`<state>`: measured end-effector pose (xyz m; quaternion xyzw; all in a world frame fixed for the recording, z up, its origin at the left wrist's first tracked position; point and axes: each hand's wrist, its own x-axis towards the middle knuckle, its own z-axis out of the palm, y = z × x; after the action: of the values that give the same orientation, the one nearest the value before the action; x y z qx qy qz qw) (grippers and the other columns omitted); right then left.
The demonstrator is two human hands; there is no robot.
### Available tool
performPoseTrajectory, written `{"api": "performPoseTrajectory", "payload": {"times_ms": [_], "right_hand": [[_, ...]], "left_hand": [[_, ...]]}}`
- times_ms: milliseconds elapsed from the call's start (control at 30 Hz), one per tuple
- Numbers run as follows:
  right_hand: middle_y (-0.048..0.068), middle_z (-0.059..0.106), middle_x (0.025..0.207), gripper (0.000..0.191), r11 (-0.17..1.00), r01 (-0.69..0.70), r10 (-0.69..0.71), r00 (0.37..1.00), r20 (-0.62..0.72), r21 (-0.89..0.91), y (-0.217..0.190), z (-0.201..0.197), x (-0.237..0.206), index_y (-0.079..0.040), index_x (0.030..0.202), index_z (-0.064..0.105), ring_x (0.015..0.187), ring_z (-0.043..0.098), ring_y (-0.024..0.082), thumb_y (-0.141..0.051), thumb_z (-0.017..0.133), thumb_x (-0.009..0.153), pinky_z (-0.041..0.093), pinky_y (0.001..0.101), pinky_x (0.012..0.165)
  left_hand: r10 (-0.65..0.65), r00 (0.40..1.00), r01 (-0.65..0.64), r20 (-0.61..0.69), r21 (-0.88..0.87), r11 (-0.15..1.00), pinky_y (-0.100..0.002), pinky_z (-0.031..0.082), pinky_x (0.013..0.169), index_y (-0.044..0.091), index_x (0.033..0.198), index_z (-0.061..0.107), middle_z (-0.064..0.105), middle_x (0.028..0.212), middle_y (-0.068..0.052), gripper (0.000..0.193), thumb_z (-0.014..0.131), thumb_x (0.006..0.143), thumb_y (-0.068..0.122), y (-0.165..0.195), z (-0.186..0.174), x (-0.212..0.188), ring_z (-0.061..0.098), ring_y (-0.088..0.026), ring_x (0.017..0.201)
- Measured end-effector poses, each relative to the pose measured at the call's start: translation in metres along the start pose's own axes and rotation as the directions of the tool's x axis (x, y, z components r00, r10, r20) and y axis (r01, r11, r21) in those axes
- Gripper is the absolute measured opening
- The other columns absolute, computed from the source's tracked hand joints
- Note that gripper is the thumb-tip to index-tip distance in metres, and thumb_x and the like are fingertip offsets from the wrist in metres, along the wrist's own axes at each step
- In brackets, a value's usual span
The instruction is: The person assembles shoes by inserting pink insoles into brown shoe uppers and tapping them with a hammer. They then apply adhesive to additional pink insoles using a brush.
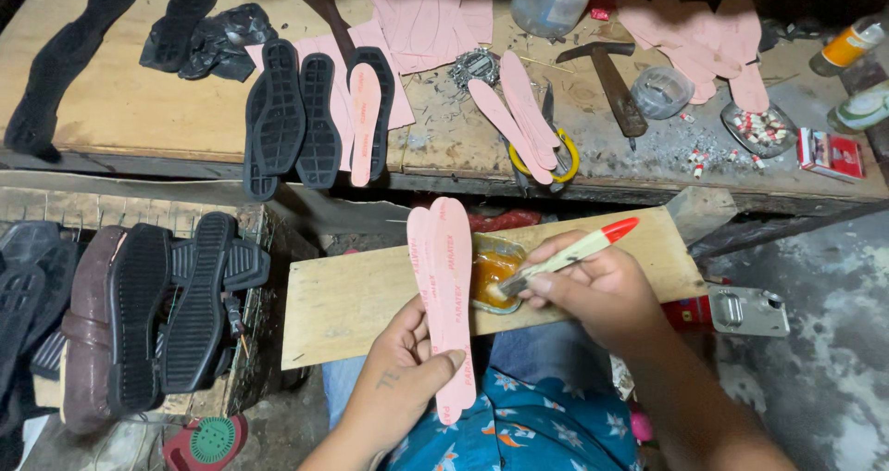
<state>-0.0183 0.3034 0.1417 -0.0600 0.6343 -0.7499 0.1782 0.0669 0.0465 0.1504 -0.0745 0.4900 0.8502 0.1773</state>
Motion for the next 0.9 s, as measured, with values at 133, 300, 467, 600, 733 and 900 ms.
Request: {"api": "performPoseTrajectory", "payload": {"times_ms": [133, 300, 467, 600, 733, 900], "right_hand": [[0.013, 0.076, 0.104, 0.026, 0.991, -0.099, 0.111, 0.984, 0.141, -0.089, -0.009, 0.026, 0.003, 0.003, 0.115, 0.066, 0.098, 0.074, 0.019, 0.003, 0.067, 0.089, 0.059, 0.0331, 0.089], [0.013, 0.073, 0.112, 0.019, 0.783, 0.423, -0.349, 0.906, 0.24, -0.457, -0.024, 0.036, 0.011, 0.001, 0.11, 0.068, 0.108, 0.072, 0.023, 0.002, 0.067, 0.091, 0.057, 0.0348, 0.096], [0.012, 0.075, 0.109, 0.02, 0.757, 0.353, -0.164, 0.917, 0.363, -0.551, -0.026, 0.041, -0.003, -0.001, 0.103, 0.07, 0.104, 0.074, 0.025, 0.001, 0.07, 0.084, 0.057, 0.0358, 0.092], [0.012, 0.074, 0.111, 0.025, 0.726, 0.398, -0.161, 0.891, 0.424, -0.561, -0.024, 0.048, -0.016, -0.002, 0.105, 0.071, 0.106, 0.073, 0.027, 0.001, 0.069, 0.08, 0.057, 0.0359, 0.092], [0.011, 0.075, 0.11, 0.022, 0.642, 0.436, -0.116, 0.869, 0.482, -0.631, -0.021, 0.052, -0.023, -0.005, 0.101, 0.071, 0.104, 0.073, 0.028, -0.005, 0.074, 0.079, 0.058, 0.0356, 0.089], [0.01, 0.076, 0.11, 0.016, 0.627, 0.502, -0.118, 0.817, 0.564, -0.596, -0.021, 0.056, -0.032, -0.007, 0.1, 0.072, 0.101, 0.073, 0.028, -0.007, 0.074, 0.084, 0.056, 0.0366, 0.087]], "left_hand": [[-0.027, 0.999, 0.026, 0.022, 0.069, 0.997, -0.021, 0.051, 0.066, 0.002, 0.148, 0.05, 0.066, 0.096, 0.001, 0.068, 0.061, 0.082, -0.009, -0.002, 0.009, 0.002, 0.058, -0.004, 0.072], [-0.031, 0.998, 0.022, 0.049, 0.177, 0.984, -0.021, 0.047, 0.059, 0.004, 0.148, 0.053, 0.061, 0.083, 0.002, 0.065, 0.062, 0.084, -0.007, -0.001, 0.011, 0.002, 0.052, -0.003, 0.065], [0.018, 1.0, -0.022, 0.024, 0.205, 0.979, -0.021, 0.047, 0.057, 0.001, 0.143, 0.057, 0.063, 0.081, 0.001, 0.058, 0.061, 0.085, -0.007, 0.004, 0.009, 0.008, 0.053, -0.003, 0.063], [-0.024, 1.0, 0.023, 0.005, 0.133, 0.991, -0.02, 0.049, 0.058, 0.004, 0.142, 0.054, 0.068, 0.082, 0.002, 0.057, 0.057, 0.085, -0.004, 0.005, 0.001, 0.01, 0.058, -0.003, 0.064], [0.01, 0.995, 0.005, -0.103, 0.145, 0.989, -0.02, 0.046, 0.055, 0.002, 0.134, 0.064, 0.067, 0.078, 0.001, 0.044, 0.054, 0.09, 0.001, -0.003, -0.004, 0.014, 0.054, -0.003, 0.06], [0.125, 0.974, -0.087, -0.191, 0.199, 0.976, -0.021, 0.045, 0.052, -0.004, 0.119, 0.07, 0.067, 0.077, -0.001, 0.03, 0.057, 0.092, -0.001, -0.011, -0.006, 0.019, 0.053, -0.004, 0.058]]}}
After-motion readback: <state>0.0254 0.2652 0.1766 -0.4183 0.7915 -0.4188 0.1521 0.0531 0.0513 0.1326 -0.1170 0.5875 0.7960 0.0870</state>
